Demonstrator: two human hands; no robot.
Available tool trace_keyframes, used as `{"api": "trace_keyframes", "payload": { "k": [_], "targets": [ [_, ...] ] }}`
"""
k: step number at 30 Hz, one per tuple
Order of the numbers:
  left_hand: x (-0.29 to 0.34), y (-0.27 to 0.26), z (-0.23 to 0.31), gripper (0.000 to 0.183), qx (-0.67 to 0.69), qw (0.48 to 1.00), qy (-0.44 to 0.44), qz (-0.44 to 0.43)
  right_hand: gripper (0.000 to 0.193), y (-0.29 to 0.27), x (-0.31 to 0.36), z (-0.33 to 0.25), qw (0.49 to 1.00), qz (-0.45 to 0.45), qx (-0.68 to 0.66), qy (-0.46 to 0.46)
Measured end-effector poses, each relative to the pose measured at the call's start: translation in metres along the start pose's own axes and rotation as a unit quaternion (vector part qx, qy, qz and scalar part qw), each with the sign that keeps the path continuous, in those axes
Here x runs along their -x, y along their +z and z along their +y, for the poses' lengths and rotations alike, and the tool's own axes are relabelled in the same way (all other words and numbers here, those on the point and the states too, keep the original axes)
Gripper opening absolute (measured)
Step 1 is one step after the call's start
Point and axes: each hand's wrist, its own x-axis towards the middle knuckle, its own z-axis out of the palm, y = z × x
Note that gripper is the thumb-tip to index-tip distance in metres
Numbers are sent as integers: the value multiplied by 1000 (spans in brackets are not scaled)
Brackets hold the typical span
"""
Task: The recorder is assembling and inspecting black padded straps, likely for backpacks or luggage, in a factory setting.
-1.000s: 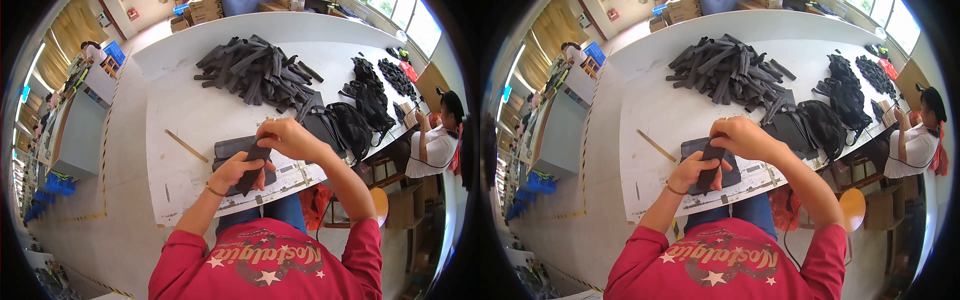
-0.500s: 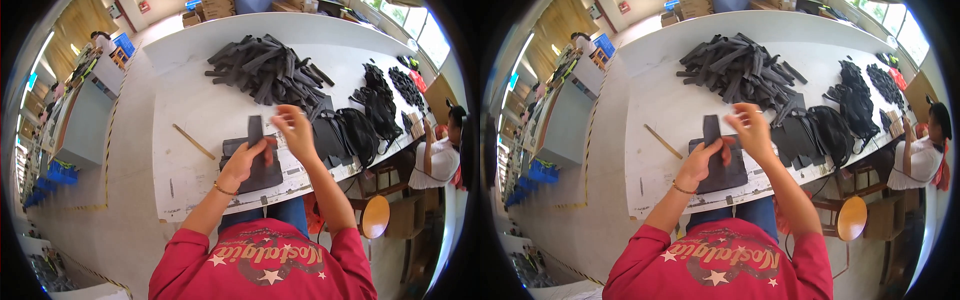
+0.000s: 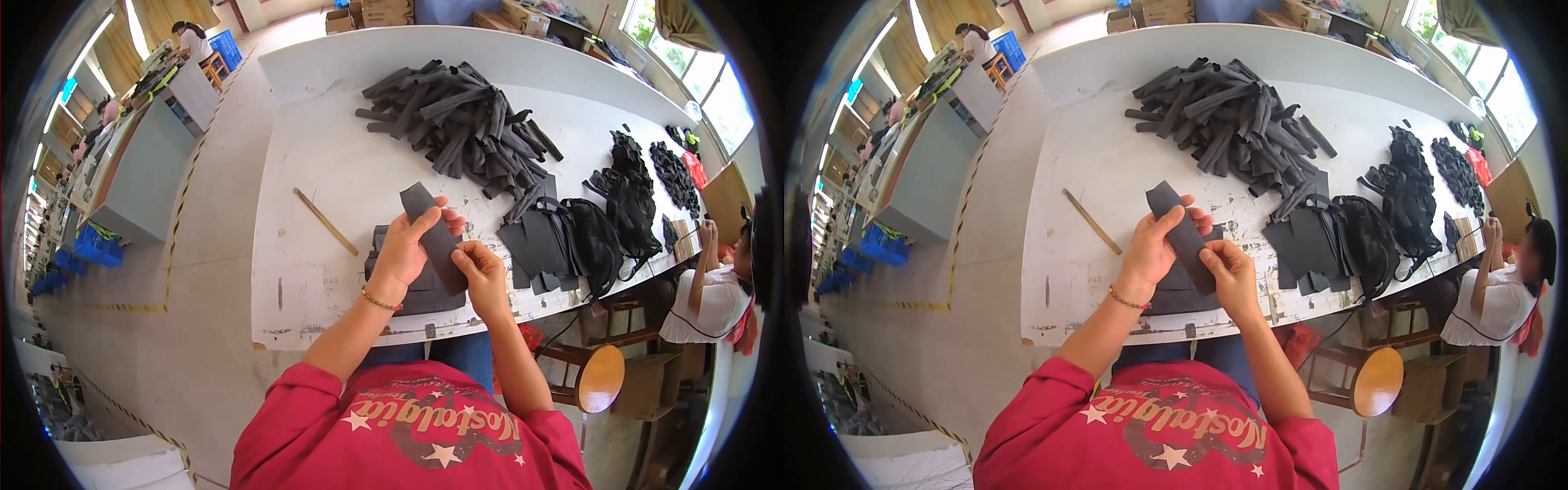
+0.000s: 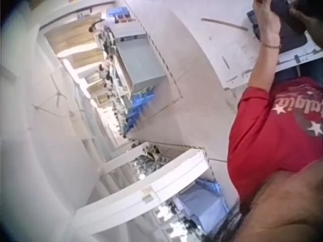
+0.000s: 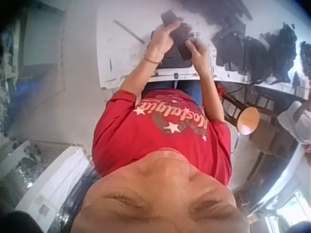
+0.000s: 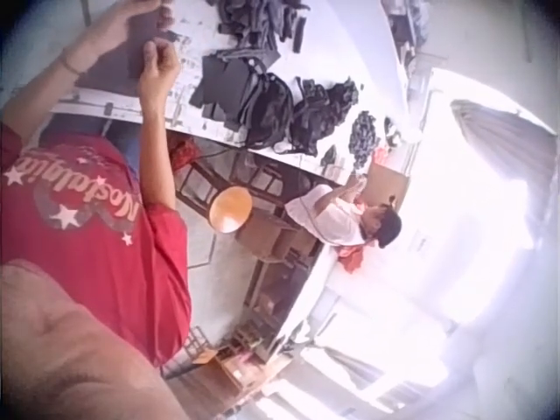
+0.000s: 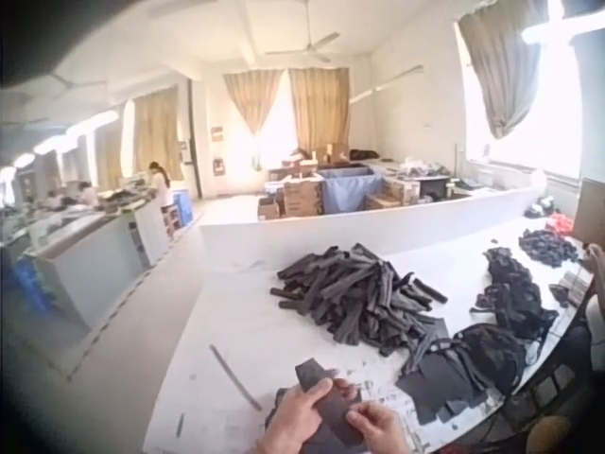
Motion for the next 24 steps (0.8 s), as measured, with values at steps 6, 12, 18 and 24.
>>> {"api": "trace_keyframes", "payload": {
  "k": [6, 12, 18, 24],
  "targets": [
    [0, 7, 0, 26, 30, 999, -4, -12, 21, 23, 3, -17, 988, 78, 101, -90],
    [-2, 10, -1, 23, -22, 999, 49, 0, 20, 23, 2, -19, 981, 81, 164, -61],
    [5, 18, -2, 22, -13, 1000, 23, -11, 15, 28, -2, -25, 975, 89, 168, -113],
    [7, 15, -9, 19, 19, 1000, 16, -18, 11, 29, -6, -19, 975, 96, 148, -136]
  ]
}}
